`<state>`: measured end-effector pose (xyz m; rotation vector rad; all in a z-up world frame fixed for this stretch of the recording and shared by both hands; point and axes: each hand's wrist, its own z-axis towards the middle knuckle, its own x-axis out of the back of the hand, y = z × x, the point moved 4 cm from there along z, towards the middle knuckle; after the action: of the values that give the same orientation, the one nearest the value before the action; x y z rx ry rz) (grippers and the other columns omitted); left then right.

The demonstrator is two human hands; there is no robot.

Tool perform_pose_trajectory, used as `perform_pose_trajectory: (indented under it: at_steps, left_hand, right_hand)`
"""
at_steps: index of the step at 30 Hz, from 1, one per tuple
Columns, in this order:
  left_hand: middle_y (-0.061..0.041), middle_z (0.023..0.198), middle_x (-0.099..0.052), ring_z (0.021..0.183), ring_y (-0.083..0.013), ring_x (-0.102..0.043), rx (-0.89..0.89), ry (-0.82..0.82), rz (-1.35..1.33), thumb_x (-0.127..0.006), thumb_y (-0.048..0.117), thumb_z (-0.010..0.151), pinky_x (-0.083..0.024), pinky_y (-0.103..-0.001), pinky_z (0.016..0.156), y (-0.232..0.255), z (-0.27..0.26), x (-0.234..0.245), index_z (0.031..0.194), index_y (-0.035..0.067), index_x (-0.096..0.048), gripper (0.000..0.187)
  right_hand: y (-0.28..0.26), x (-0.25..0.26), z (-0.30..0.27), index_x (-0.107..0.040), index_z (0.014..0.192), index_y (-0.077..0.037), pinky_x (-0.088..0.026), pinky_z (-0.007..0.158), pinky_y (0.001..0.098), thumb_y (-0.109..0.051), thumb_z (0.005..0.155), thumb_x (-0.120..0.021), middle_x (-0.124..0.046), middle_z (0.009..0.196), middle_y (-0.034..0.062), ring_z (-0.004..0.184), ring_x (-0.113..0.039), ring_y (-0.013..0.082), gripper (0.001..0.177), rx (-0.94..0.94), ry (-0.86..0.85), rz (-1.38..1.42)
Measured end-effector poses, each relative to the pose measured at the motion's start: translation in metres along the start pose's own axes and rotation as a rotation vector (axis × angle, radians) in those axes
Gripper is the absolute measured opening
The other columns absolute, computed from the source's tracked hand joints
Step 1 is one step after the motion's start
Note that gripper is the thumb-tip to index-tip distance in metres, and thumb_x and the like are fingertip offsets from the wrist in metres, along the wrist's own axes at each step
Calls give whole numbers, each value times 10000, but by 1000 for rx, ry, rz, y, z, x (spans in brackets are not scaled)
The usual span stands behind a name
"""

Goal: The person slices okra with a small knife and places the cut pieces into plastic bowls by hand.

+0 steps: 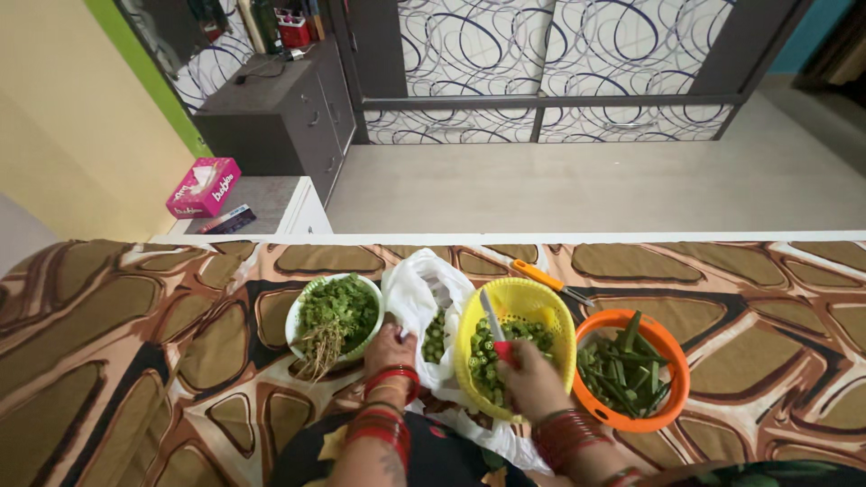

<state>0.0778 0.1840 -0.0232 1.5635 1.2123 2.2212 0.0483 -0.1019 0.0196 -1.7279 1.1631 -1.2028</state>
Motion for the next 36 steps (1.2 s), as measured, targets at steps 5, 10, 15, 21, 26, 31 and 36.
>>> perform_pose_trajectory:
  at_steps: [5, 10, 15, 21, 26, 31, 36]
  left_hand:
    - [-112, 974, -764, 802, -279, -707, 338, -125, -899, -721, 267, 877, -546, -420, 736, -46, 20, -44, 1092, 51, -735, 305]
    - [-102, 952, -743, 796, -245, -675, 407, -220, -952, -723, 241, 891, -534, -390, 728, -72, 29, -79, 1035, 53, -731, 237]
    - [-92, 929, -721, 791, -211, -643, 421, -360, -964, -726, 215, 904, -522, -361, 719, -91, 39, -115, 978, 55, -728, 176]
    - [-78, 932, -722, 806, -176, -630, 406, -453, -897, -728, 217, 917, -516, -318, 736, -85, 46, -140, 928, 63, -724, 155]
    - [-103, 983, -755, 857, -221, -668, 439, -404, -809, -738, 285, 894, -532, -335, 783, -84, 42, -137, 958, 55, -735, 239]
    - [-138, 1013, -770, 893, -279, -690, 474, -291, -763, -750, 336, 867, -545, -372, 810, -72, 31, -100, 987, 38, -748, 321]
    - [-172, 1043, -785, 929, -337, -712, 492, -168, -657, -762, 387, 839, -558, -409, 837, -46, 25, -48, 1017, 22, -761, 406]
  right_hand:
    - [-20, -73, 9, -591, 1242, -38, -492, 455, 342, -186, 957, -625, -683, 824, 128, 499, -578, 191, 323, -18, -103, 242]
    - [-46, -116, 4, -495, 1290, -88, -551, 454, 454, -117, 936, -557, -630, 824, 143, 479, -565, 256, 361, -208, -206, 364]
    - [-61, -121, 1, -513, 1265, -77, -570, 485, 445, -130, 947, -568, -643, 838, 128, 551, -616, 272, 327, -160, -210, 223]
    - [-45, -117, 3, -533, 1237, -71, -593, 562, 451, -142, 961, -565, -644, 859, 103, 658, -662, 289, 287, -133, -236, 139]
    - [-23, -105, 8, -601, 1211, -90, -572, 707, 391, -222, 961, -608, -721, 820, 109, 731, -711, 243, 283, 79, -94, -213]
    - [-33, -82, -14, -634, 1180, -77, -560, 687, 371, -221, 910, -693, -729, 859, 112, 760, -704, 229, 312, 332, -5, -293]
    - [-44, -20, -40, -538, 1276, -162, -601, 556, 390, -201, 948, -612, -688, 864, 116, 657, -689, 259, 338, -317, -249, -53]
